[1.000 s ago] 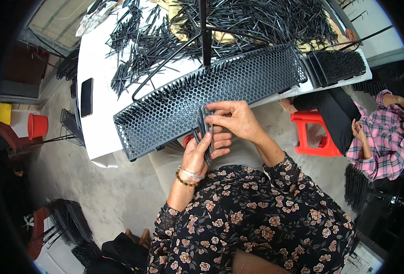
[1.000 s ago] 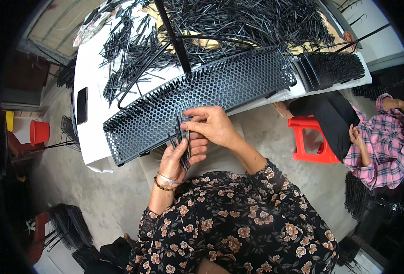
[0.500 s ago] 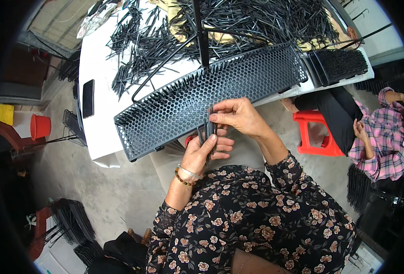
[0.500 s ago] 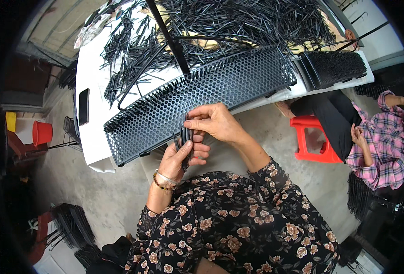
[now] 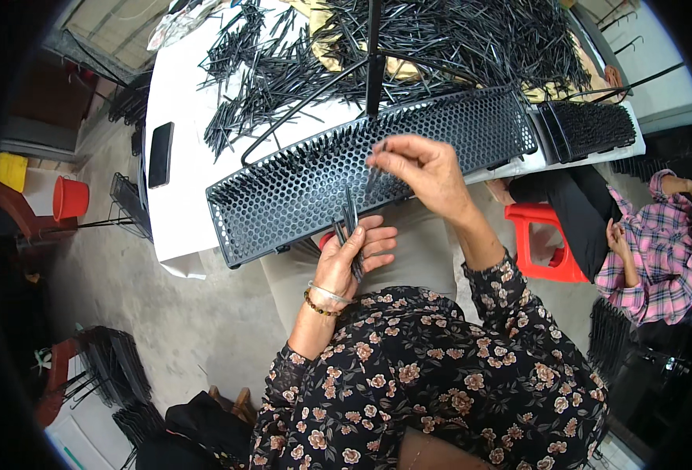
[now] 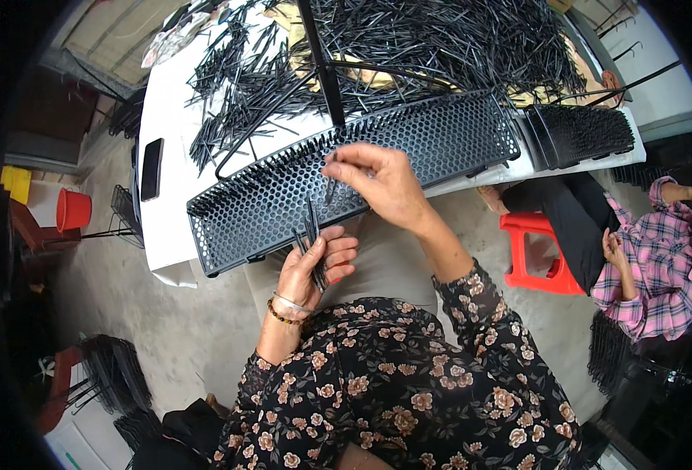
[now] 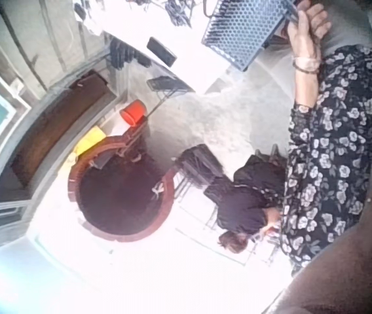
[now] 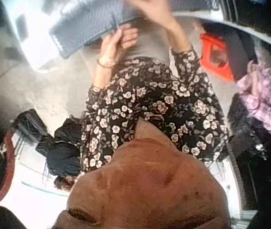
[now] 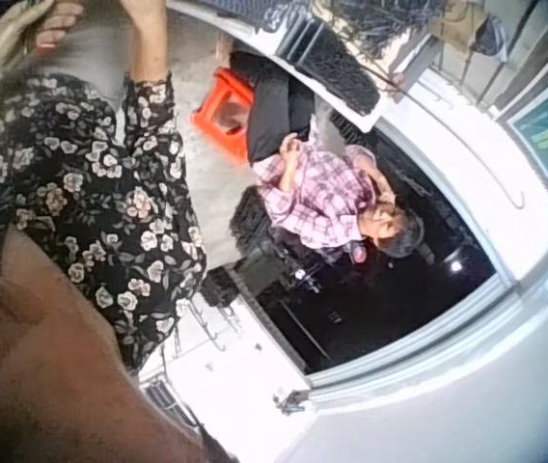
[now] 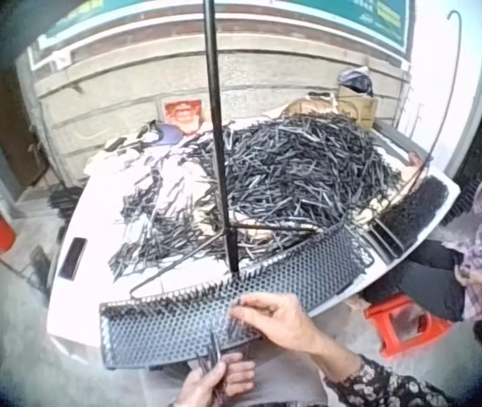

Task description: The person inserts small plastic pins into a perforated plastic panel by hand, pushing each pin into a hole until it is seated.

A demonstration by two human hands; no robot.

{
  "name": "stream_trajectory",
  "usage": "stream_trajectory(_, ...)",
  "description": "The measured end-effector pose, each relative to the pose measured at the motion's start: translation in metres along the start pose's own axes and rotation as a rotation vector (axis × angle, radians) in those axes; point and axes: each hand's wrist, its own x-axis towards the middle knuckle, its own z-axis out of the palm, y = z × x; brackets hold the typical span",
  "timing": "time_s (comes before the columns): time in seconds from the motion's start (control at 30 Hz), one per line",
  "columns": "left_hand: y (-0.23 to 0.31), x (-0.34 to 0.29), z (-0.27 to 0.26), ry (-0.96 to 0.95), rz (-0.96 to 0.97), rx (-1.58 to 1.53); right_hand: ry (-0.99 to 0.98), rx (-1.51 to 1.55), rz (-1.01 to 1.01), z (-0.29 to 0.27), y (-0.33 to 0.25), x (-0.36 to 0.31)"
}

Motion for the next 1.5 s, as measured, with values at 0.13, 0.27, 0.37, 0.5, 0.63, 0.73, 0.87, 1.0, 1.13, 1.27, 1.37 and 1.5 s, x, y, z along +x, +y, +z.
stream_trajectory(0.13, -0.003, 0.005, -0.002, 0.004, -0.055, -0.127, 0.002, -0.195, -0.253, 0.001, 0.003, 0.035)
stream_trajectory(0.27, -0.005, 0.003, -0.005, 0.031, -0.069, -0.081, -0.095, -0.333, -0.394, -0.001, 0.015, 0.056)
stream_trajectory(0.37, -0.001, 0.001, -0.004, 0.031, -0.060, -0.071, -0.151, -0.378, -0.419, -0.002, 0.015, 0.063)
stream_trajectory(0.5, 0.000, 0.003, -0.003, 0.049, -0.067, -0.083, -0.253, -0.438, -0.483, -0.004, 0.016, 0.067)
stream_trajectory(0.63, 0.001, 0.003, -0.007, 0.034, -0.053, -0.064, -0.199, -0.301, -0.362, -0.002, 0.026, 0.064)
stream_trajectory(0.73, -0.001, 0.002, -0.009, 0.023, -0.068, -0.065, -0.125, -0.335, -0.417, -0.001, 0.033, 0.061)
stream_trajectory(0.87, -0.002, 0.001, -0.008, 0.054, -0.075, -0.066, -0.039, -0.447, -0.518, 0.005, 0.035, 0.055)
stream_trajectory(1.0, -0.002, 0.003, -0.006, 0.057, -0.075, -0.072, 0.028, -0.478, -0.559, 0.006, 0.035, 0.053)
stream_trajectory(1.13, -0.004, 0.006, -0.006, 0.052, -0.082, -0.051, 0.029, -0.519, -0.639, 0.007, 0.040, 0.049)
stream_trajectory(1.27, -0.001, 0.004, -0.002, 0.092, -0.079, -0.036, 0.040, -0.543, -0.679, 0.013, 0.046, 0.051)
stream_trajectory(1.37, 0.000, 0.004, -0.001, 0.081, -0.058, 0.010, 0.041, -0.569, -0.659, 0.014, 0.049, 0.051)
stream_trajectory(1.5, -0.003, 0.004, 0.000, 0.081, -0.076, 0.010, 0.027, -0.575, -0.702, 0.013, 0.048, 0.048)
